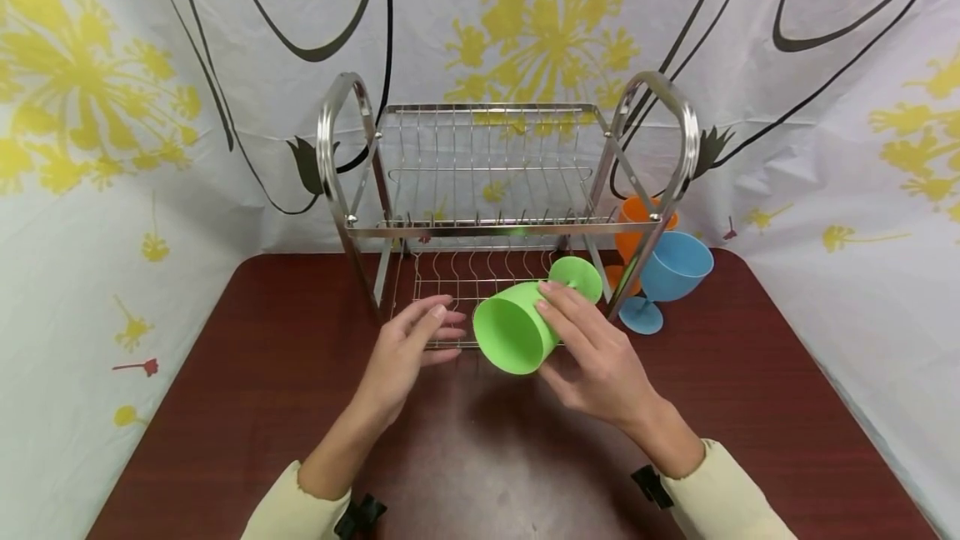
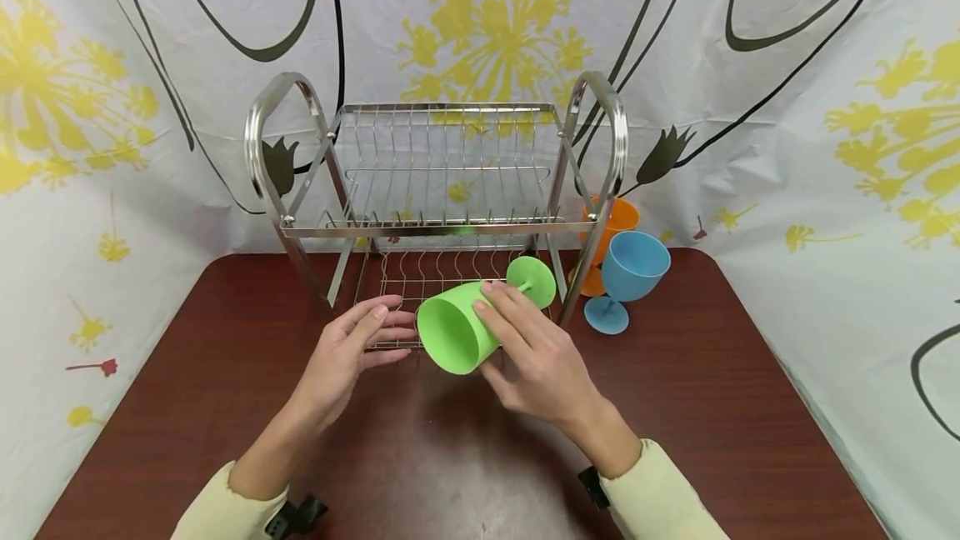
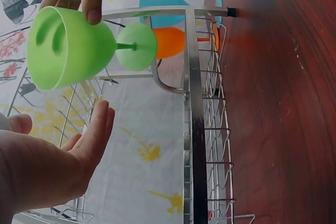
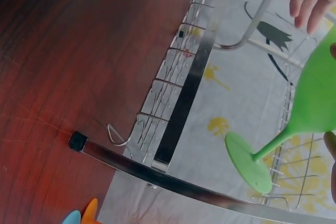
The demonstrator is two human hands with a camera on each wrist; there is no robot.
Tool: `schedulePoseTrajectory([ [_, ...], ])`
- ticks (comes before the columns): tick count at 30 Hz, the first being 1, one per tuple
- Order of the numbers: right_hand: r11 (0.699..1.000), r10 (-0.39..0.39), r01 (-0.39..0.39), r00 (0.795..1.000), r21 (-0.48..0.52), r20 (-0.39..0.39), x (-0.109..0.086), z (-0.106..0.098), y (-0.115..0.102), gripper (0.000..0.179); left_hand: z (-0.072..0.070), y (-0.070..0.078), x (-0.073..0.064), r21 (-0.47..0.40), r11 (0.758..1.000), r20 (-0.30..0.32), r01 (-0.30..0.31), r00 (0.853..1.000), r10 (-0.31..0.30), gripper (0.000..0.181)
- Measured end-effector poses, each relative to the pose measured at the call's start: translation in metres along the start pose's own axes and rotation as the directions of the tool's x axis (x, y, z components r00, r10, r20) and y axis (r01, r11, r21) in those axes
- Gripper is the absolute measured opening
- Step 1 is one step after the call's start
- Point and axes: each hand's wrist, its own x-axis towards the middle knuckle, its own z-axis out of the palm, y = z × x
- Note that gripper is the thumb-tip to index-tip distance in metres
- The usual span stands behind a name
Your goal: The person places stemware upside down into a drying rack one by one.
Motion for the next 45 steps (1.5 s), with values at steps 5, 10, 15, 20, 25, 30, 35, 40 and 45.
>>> schedulePoseTrajectory([
  [5,0.999,-0.032,0.034,0.998,-0.043,0.049,0.0,0.003,0.001,0.048,0.003,-0.001,0.001,-0.03,0.999,0.031,0.036,0.999,-0.035,0.043],
  [10,0.996,-0.062,0.067,0.995,-0.066,0.076,0.001,0.006,0.002,0.045,0.007,-0.001,0.002,-0.049,0.997,0.029,0.053,0.998,-0.051,0.04],
  [15,0.994,-0.081,0.088,0.992,-0.069,0.097,0.001,0.007,0.003,0.045,0.01,-0.001,0.002,-0.041,0.996,0.054,0.081,0.995,-0.079,0.045],
  [20,0.99,-0.112,0.121,0.987,-0.074,0.116,0.001,0.009,0.003,0.043,0.011,-0.003,0.002,-0.025,0.995,0.071,0.095,0.993,-0.093,0.048],
  [25,0.983,-0.146,0.158,0.982,-0.093,0.122,0.0,0.012,0.002,0.042,0.012,-0.004,0.002,-0.008,0.996,0.077,0.083,0.994,-0.082,0.049],
  [30,0.976,-0.163,0.179,0.978,-0.123,0.131,0.0,0.013,0.0,0.04,0.014,-0.006,0.004,0.014,0.997,0.129,0.075,0.989,-0.076,0.049],
  [35,0.971,-0.165,0.187,0.975,-0.146,0.149,-0.001,0.016,-0.002,0.04,0.014,-0.007,0.004,0.02,0.997,0.176,0.071,0.982,-0.073,0.05],
  [40,0.973,-0.156,0.18,0.975,-0.144,0.159,-0.003,0.019,-0.004,0.041,0.013,-0.006,0.004,0.012,0.998,0.186,0.062,0.98,-0.064,0.05],
  [45,0.977,-0.134,0.159,0.976,-0.142,0.172,-0.006,0.02,-0.006,0.041,0.013,-0.008,0.004,0.013,0.998,0.181,0.061,0.982,-0.063,0.049],
])
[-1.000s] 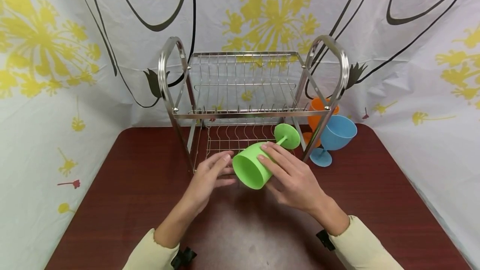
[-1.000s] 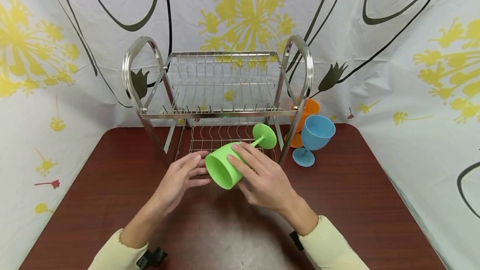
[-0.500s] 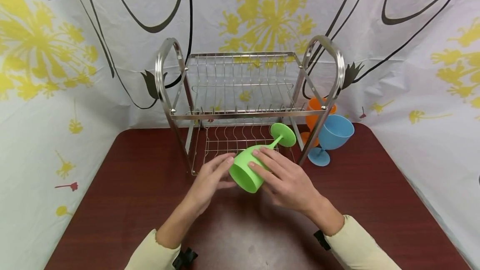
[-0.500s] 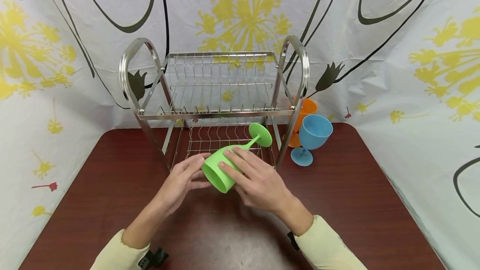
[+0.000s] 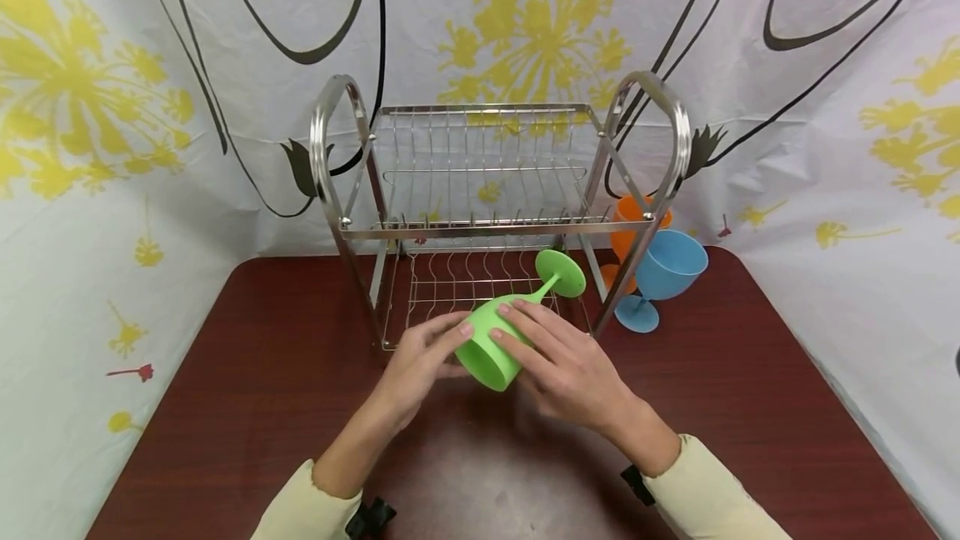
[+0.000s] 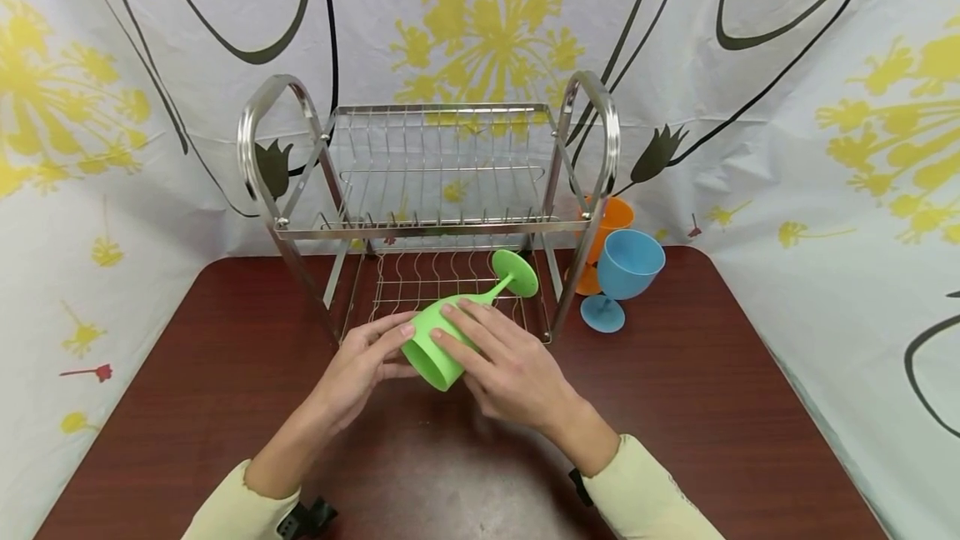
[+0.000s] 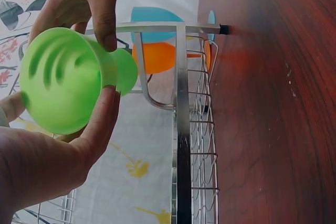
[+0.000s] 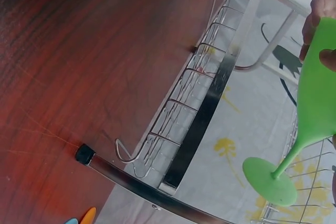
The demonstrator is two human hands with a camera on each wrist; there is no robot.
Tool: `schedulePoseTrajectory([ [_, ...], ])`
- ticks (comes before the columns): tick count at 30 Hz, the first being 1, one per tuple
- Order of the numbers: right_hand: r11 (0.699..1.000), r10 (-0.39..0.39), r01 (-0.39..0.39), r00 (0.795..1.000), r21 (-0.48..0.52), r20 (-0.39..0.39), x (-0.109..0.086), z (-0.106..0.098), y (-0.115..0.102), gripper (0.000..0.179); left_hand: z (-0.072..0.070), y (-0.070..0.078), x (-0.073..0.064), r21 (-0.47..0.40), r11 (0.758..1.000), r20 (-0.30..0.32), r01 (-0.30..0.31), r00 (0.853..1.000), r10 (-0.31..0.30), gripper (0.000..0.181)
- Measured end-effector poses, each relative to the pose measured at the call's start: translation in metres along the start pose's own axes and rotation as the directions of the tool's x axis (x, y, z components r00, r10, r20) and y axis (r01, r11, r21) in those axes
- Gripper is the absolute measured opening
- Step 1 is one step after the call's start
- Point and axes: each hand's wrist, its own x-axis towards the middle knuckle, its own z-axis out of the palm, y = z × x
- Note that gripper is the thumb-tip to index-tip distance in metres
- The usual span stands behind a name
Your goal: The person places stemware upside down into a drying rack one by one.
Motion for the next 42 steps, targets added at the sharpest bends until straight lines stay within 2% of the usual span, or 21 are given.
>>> schedulePoseTrajectory([
  [7,0.997,0.042,-0.043,0.999,0.062,0.019,0.0,-0.002,0.001,0.044,0.003,-0.002,0.001,-0.017,1.0,-0.053,-0.015,0.998,0.014,0.045],
  [13,0.973,0.139,-0.126,0.989,0.195,-0.052,-0.004,-0.001,0.004,0.049,0.002,-0.003,0.001,0.008,0.999,-0.141,-0.032,0.989,0.033,0.041],
  [16,0.932,0.234,-0.204,0.97,0.299,-0.068,-0.009,0.002,0.002,0.055,0.0,-0.006,0.0,0.018,0.999,-0.167,-0.034,0.985,0.036,0.04],
  [19,0.859,0.362,-0.303,0.93,0.414,-0.069,-0.014,0.005,0.0,0.062,-0.001,-0.008,0.0,0.028,0.998,-0.174,-0.052,0.983,0.056,0.042],
  [21,0.776,0.464,-0.376,0.884,0.507,-0.056,-0.017,0.006,-0.002,0.067,-0.002,-0.009,-0.001,0.049,0.997,-0.178,-0.068,0.981,0.075,0.043],
  [22,0.724,0.518,-0.413,0.855,0.553,-0.039,-0.018,0.006,-0.003,0.07,-0.002,-0.009,-0.001,0.062,0.995,-0.181,-0.076,0.98,0.086,0.044],
  [24,0.604,0.621,-0.489,0.784,0.63,0.013,-0.019,0.006,-0.005,0.074,-0.001,-0.01,-0.002,0.083,0.993,-0.185,-0.089,0.977,0.103,0.045],
  [26,0.459,0.704,-0.554,0.703,0.695,0.095,-0.018,0.004,-0.007,0.075,0.0,-0.01,-0.002,0.116,0.989,-0.195,-0.087,0.975,0.109,0.046],
  [28,0.326,0.761,-0.605,0.624,0.727,0.178,-0.015,0.002,-0.008,0.07,0.001,-0.011,-0.002,0.152,0.985,-0.204,-0.084,0.972,0.114,0.046],
  [30,0.213,0.797,-0.646,0.549,0.733,0.252,-0.012,0.0,-0.008,0.064,0.002,-0.011,-0.001,0.194,0.978,-0.213,-0.08,0.97,0.121,0.047],
  [34,-0.024,0.825,-0.648,0.417,0.761,0.381,-0.005,-0.002,-0.007,0.056,0.006,-0.012,-0.003,0.253,0.963,-0.216,-0.095,0.964,0.152,0.048],
  [38,-0.251,0.808,-0.574,0.32,0.779,0.495,0.0,-0.003,-0.006,0.053,0.009,-0.013,-0.004,0.275,0.954,-0.208,-0.123,0.961,0.184,0.051],
  [40,-0.325,0.791,-0.553,0.286,0.767,0.541,0.001,-0.004,-0.005,0.055,0.01,-0.013,-0.005,0.279,0.951,-0.202,-0.135,0.96,0.196,0.051],
  [42,-0.371,0.774,-0.551,0.261,0.748,0.576,0.002,-0.004,-0.004,0.057,0.011,-0.014,-0.006,0.302,0.942,-0.198,-0.148,0.957,0.214,0.051],
])
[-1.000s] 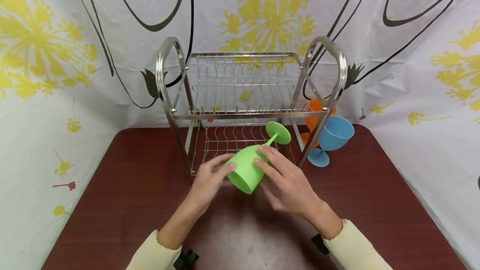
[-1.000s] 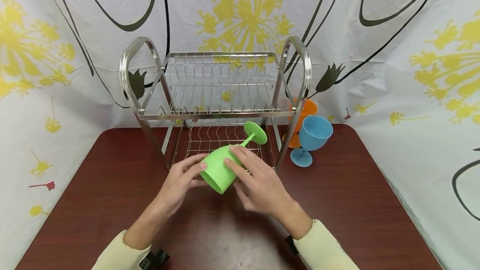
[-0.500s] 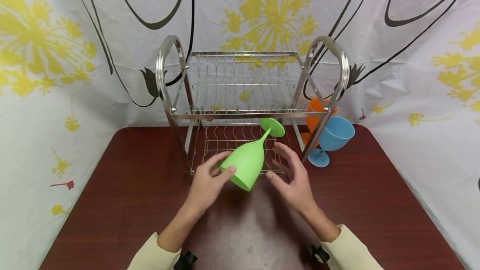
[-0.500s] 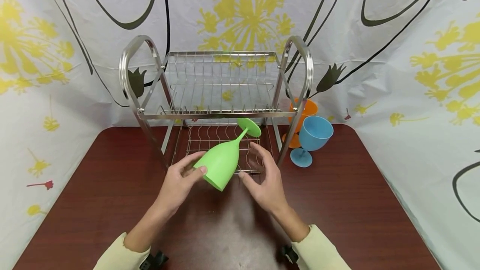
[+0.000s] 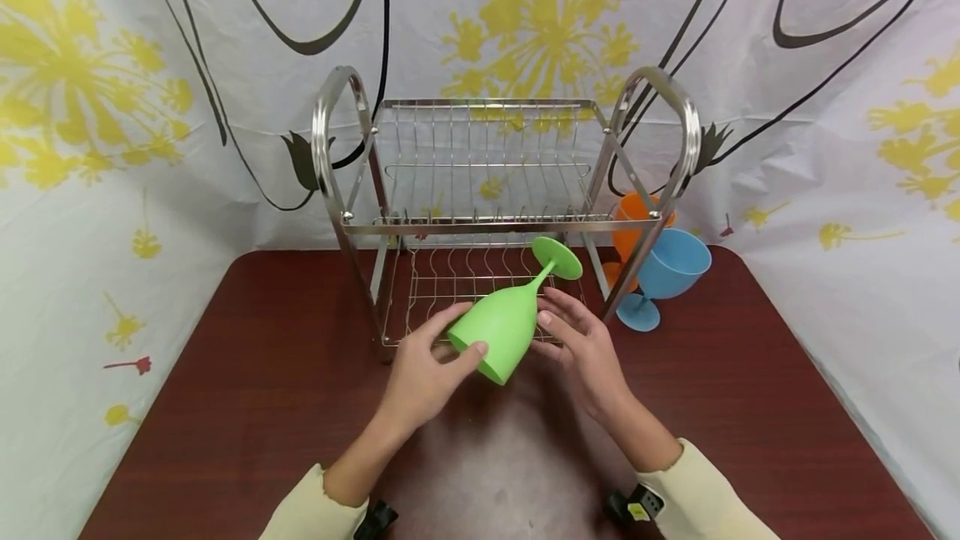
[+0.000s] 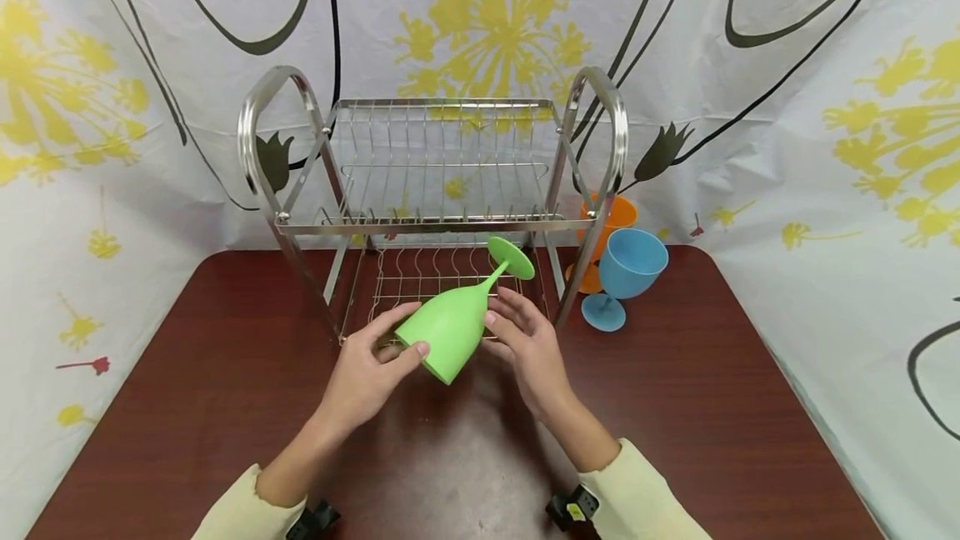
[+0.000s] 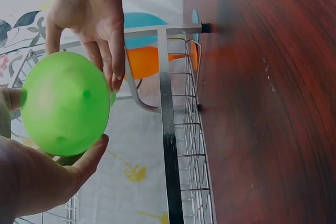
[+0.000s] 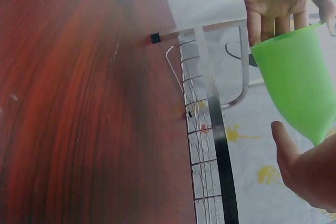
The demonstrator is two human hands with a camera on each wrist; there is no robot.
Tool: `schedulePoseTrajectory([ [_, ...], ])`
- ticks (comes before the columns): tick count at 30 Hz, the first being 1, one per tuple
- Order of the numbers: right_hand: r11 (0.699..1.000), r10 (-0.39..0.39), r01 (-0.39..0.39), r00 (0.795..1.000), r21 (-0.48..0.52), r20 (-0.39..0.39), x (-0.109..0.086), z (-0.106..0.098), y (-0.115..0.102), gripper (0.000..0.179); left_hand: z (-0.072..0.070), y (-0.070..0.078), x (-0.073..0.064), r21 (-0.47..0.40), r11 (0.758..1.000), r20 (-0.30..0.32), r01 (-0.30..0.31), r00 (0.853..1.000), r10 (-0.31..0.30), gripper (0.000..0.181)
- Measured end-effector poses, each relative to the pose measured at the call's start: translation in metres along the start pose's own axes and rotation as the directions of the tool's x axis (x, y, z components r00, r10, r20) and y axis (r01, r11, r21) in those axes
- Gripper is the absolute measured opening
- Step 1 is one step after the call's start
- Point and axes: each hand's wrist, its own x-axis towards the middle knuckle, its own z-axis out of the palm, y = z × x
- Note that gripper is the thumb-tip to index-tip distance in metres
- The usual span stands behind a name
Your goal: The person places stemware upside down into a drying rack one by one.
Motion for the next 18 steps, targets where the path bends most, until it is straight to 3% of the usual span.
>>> schedulePoseTrajectory([
  [9,0.995,0.095,-0.094,0.994,-0.031,0.049,0.0028,0.0034,0.0015,0.066,0.0025,0.0001,-0.0001,0.062,0.995,0.007,-0.073,0.997,0.073,0.052],
  [18,0.997,0.071,-0.068,0.995,-0.039,0.068,-0.0001,0.0054,0.0008,0.064,0.0006,-0.0008,0.0,0.041,0.995,0.062,-0.087,0.995,0.084,0.053],
])
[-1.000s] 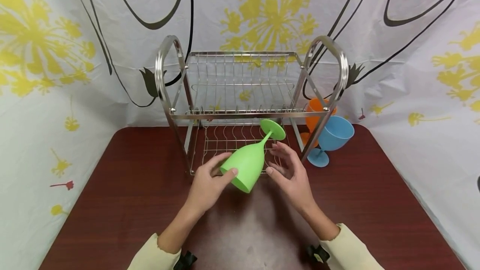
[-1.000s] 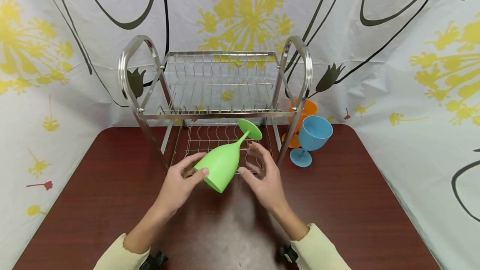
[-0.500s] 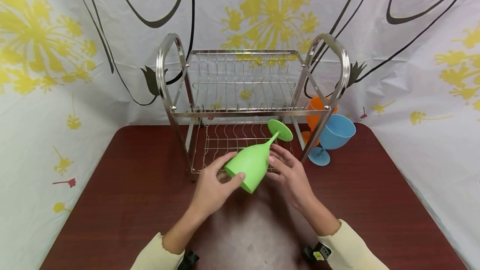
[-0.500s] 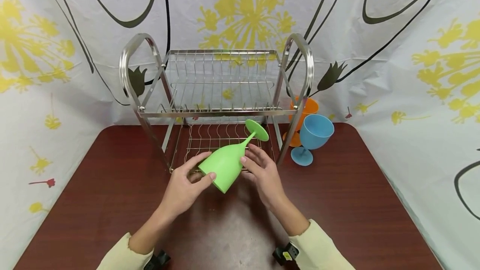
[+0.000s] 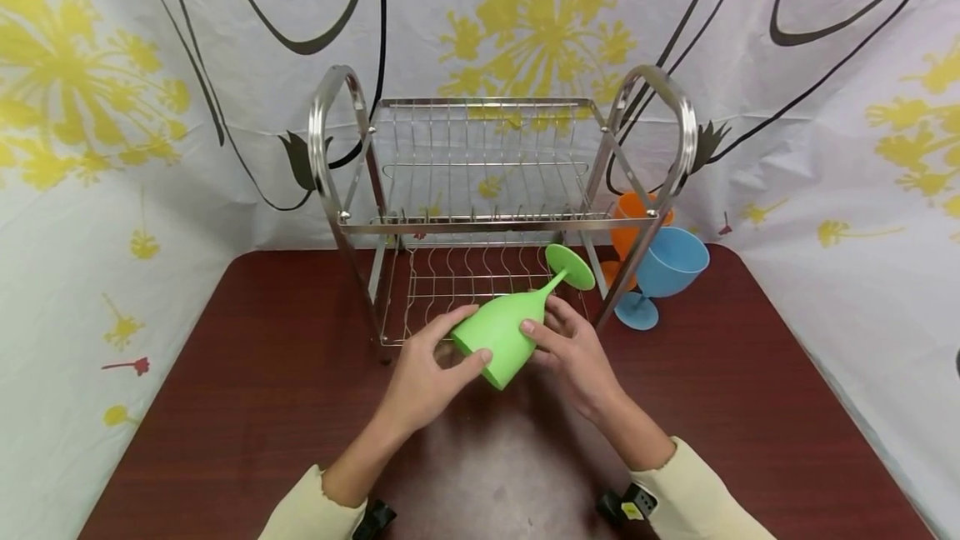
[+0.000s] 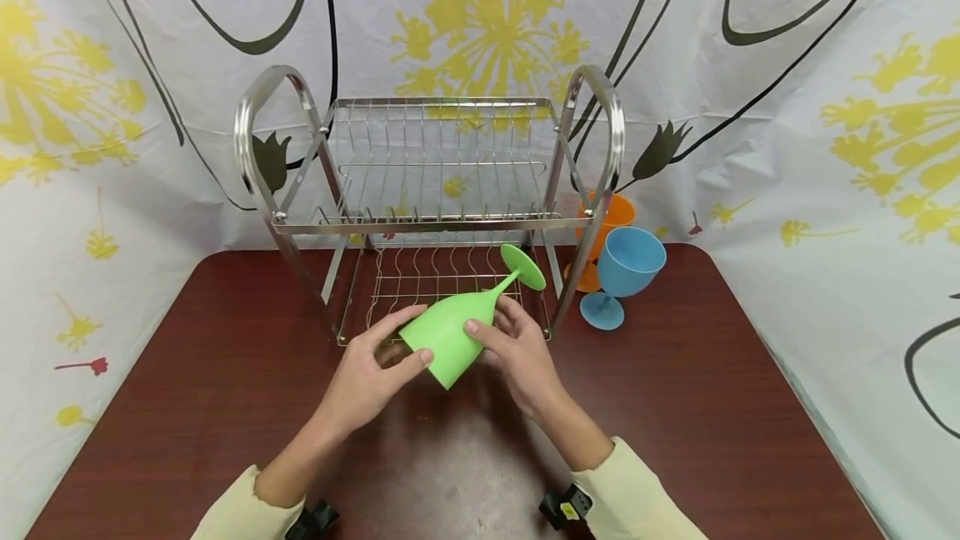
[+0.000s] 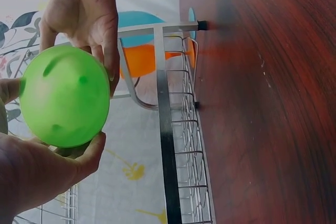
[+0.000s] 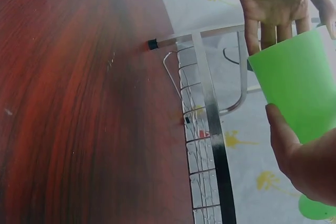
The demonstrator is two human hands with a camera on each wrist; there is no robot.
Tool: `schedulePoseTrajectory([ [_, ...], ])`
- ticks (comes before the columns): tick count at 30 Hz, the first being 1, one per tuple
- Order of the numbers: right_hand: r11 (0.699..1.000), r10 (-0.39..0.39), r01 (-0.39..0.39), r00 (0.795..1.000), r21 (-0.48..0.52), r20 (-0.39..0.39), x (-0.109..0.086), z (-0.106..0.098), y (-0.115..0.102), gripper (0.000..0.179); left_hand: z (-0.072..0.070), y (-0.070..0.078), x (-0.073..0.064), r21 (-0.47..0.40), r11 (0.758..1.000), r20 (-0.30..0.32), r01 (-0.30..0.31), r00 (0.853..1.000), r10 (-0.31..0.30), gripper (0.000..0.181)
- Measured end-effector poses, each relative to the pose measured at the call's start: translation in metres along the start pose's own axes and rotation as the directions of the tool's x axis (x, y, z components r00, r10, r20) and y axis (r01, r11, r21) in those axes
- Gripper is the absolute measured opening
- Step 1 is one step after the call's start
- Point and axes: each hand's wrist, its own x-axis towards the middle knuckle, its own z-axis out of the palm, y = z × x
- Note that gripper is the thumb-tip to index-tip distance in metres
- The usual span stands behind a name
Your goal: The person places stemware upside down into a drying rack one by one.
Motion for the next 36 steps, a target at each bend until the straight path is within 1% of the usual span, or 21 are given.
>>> schedulePoseTrajectory([
  [5,0.999,-0.033,0.032,0.999,-0.02,-0.027,-0.002,0.002,0.0,0.063,-0.001,0.0,0.0,-0.018,1.0,0.023,0.008,1.0,-0.007,0.054],
  [9,0.997,-0.067,0.066,0.997,-0.041,-0.036,-0.002,0.003,0.001,0.062,-0.003,0.0,-0.001,0.04,0.999,0.017,0.006,1.0,-0.007,0.054],
  [12,0.992,-0.112,0.109,0.993,-0.069,-0.042,-0.002,0.002,0.001,0.061,-0.004,0.001,-0.001,0.089,0.996,0.014,-0.001,1.0,0.0,0.054],
  [13,0.988,-0.131,0.126,0.99,-0.086,-0.046,-0.003,0.002,0.001,0.06,-0.004,0.0,-0.001,0.09,0.996,0.018,-0.005,1.0,0.004,0.054],
  [16,0.968,-0.195,0.183,0.979,-0.171,-0.059,-0.004,0.002,0.001,0.059,-0.005,-0.001,-0.002,0.087,0.996,0.027,-0.01,1.0,0.008,0.054],
  [20,0.923,-0.288,0.261,0.956,-0.284,-0.056,-0.006,0.001,0.005,0.063,-0.006,-0.002,-0.002,0.078,0.997,0.021,0.005,1.0,-0.007,0.053],
  [23,0.896,-0.35,0.322,0.936,-0.306,-0.04,-0.007,0.001,0.007,0.066,-0.007,-0.003,-0.002,0.074,0.997,0.001,0.01,1.0,-0.01,0.053],
  [25,0.876,-0.392,0.364,0.92,-0.316,-0.029,-0.007,0.001,0.008,0.068,-0.007,-0.003,-0.002,0.062,0.998,-0.017,0.002,1.0,-0.001,0.052],
  [27,0.837,-0.445,0.406,0.895,-0.367,-0.026,-0.009,0.0,0.008,0.07,-0.007,-0.004,-0.002,0.043,0.999,-0.033,-0.017,0.999,0.019,0.05],
  [29,0.789,-0.499,0.45,0.867,-0.418,-0.009,-0.009,0.0,0.007,0.072,-0.008,-0.005,-0.001,0.018,0.999,-0.052,-0.038,0.998,0.039,0.049],
  [31,0.719,-0.561,0.498,0.827,-0.485,0.018,-0.01,-0.002,0.005,0.074,-0.009,-0.006,0.0,-0.005,0.998,-0.077,-0.058,0.995,0.057,0.047],
  [32,0.679,-0.591,0.521,0.806,-0.517,0.034,-0.01,-0.003,0.003,0.076,-0.009,-0.007,0.0,-0.011,0.998,-0.092,-0.067,0.994,0.065,0.046],
  [33,0.639,-0.624,0.552,0.779,-0.535,0.059,-0.009,-0.004,0.001,0.078,-0.01,-0.007,0.0,-0.012,0.997,-0.11,-0.076,0.991,0.074,0.046],
  [34,0.596,-0.655,0.584,0.75,-0.551,0.087,-0.008,-0.005,-0.001,0.08,-0.011,-0.008,0.001,-0.012,0.996,-0.127,-0.086,0.988,0.084,0.045],
  [36,0.501,-0.715,0.637,0.686,-0.585,0.135,-0.006,-0.007,-0.005,0.084,-0.013,-0.01,0.001,-0.003,0.994,-0.163,-0.105,0.981,0.103,0.044],
])
